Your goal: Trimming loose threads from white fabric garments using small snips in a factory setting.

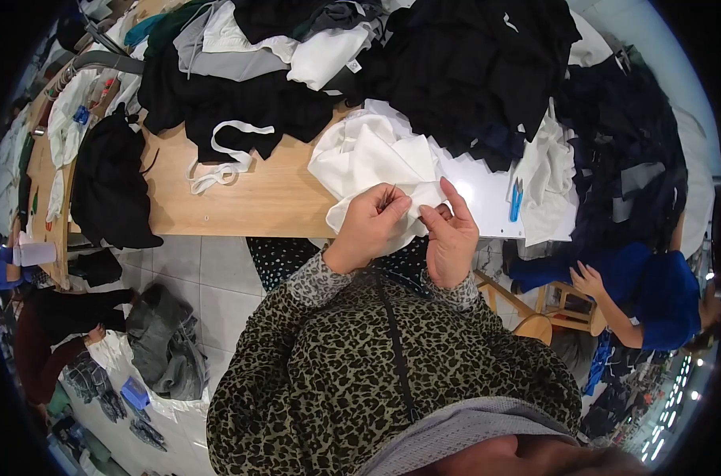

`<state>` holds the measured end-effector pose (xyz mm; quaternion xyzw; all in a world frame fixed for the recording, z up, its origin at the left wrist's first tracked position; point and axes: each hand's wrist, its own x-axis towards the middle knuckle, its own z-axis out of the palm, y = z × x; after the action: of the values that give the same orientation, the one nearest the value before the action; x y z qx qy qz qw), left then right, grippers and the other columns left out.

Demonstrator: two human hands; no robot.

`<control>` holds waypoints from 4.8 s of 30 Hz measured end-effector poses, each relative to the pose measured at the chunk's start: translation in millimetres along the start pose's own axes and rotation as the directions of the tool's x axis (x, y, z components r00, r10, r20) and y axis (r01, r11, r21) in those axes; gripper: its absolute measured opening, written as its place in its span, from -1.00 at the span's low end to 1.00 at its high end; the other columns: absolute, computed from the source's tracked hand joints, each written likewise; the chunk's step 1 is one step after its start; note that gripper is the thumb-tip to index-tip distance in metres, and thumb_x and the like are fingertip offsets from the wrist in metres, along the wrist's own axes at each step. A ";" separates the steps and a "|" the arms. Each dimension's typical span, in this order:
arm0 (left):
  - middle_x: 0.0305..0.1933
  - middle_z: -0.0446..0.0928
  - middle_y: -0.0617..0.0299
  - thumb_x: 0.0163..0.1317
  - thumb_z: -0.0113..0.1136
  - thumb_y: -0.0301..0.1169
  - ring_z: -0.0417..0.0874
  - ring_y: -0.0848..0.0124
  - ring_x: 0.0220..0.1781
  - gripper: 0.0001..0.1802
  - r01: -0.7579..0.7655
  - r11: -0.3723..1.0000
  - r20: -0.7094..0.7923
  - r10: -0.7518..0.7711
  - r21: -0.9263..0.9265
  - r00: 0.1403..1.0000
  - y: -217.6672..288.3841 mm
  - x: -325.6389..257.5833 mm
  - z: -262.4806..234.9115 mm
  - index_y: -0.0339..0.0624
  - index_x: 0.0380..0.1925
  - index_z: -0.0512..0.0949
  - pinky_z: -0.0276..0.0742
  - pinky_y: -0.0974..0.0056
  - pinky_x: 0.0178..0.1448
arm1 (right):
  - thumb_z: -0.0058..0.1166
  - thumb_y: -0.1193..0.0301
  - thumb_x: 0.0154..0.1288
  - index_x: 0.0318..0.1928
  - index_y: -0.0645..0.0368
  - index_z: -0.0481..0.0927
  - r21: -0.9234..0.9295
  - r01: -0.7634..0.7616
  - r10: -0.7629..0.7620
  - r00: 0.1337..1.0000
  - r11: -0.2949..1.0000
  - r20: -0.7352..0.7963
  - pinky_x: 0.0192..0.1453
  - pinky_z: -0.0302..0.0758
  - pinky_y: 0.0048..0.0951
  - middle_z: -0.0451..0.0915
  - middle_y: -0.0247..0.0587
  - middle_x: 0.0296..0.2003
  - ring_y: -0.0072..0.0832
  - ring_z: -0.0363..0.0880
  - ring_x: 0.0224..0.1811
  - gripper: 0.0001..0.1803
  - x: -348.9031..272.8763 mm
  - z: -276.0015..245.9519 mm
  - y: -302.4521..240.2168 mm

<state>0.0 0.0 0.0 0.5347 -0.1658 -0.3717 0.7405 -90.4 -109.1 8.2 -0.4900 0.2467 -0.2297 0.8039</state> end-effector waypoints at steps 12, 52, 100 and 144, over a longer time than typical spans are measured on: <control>-0.45 0.40 0.40 0.16 0.22 -0.40 0.33 0.64 -0.49 -0.79 -0.016 0.999 -0.080 0.020 0.047 0.997 1.3 -5.0 -11.5 -0.28 -0.27 0.47 0.29 0.52 -0.45 | 0.05 0.72 0.14 0.19 0.29 0.33 0.090 -0.023 0.025 0.999 0.996 -0.023 -0.05 0.48 -0.55 0.46 -0.31 -0.30 -0.61 0.44 -0.27 -0.45 4.1 0.1 -4.5; -0.39 0.46 0.45 0.28 0.08 -0.38 0.35 0.68 -0.33 -0.84 0.097 0.995 0.016 -0.097 -0.019 0.995 8.1 -5.7 -45.9 -0.27 -0.34 0.50 0.30 0.53 -0.19 | 0.13 0.39 0.22 -0.29 0.28 0.61 -0.315 -0.507 0.595 0.722 0.802 0.353 -0.38 0.49 -0.66 0.61 -0.31 -0.43 -0.66 0.55 -0.46 -0.81 49.9 -25.5 -31.7; -0.41 0.49 0.11 0.13 0.14 -0.56 0.58 0.28 -0.40 -0.92 -0.415 0.563 0.143 0.463 0.714 0.875 6.4 5.8 -30.8 -0.32 -0.37 0.47 0.47 0.33 -0.33 | 0.04 0.59 0.17 -0.16 0.34 0.60 -0.414 0.007 0.209 0.855 0.910 0.474 -0.03 0.43 -0.59 0.58 -0.25 -0.17 -0.57 0.51 -0.15 -0.79 51.9 -5.9 -5.3; -0.33 0.47 0.17 0.08 0.28 -0.46 0.45 0.49 -0.41 -0.58 -0.023 0.740 0.339 -0.280 0.672 0.898 40.7 2.6 -49.5 -0.24 -0.12 0.30 0.41 0.39 -0.27 | 0.01 0.55 0.24 -0.15 0.30 0.52 -0.295 -0.227 0.355 0.779 0.928 0.517 0.00 0.41 -0.60 0.57 -0.27 -0.24 -0.61 0.49 -0.15 -0.83 58.8 -14.1 -8.8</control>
<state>48.7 37.4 18.5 0.6791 -0.4027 -0.4460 0.4216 -54.8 -158.2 0.5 -0.5756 0.0960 0.0806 0.8080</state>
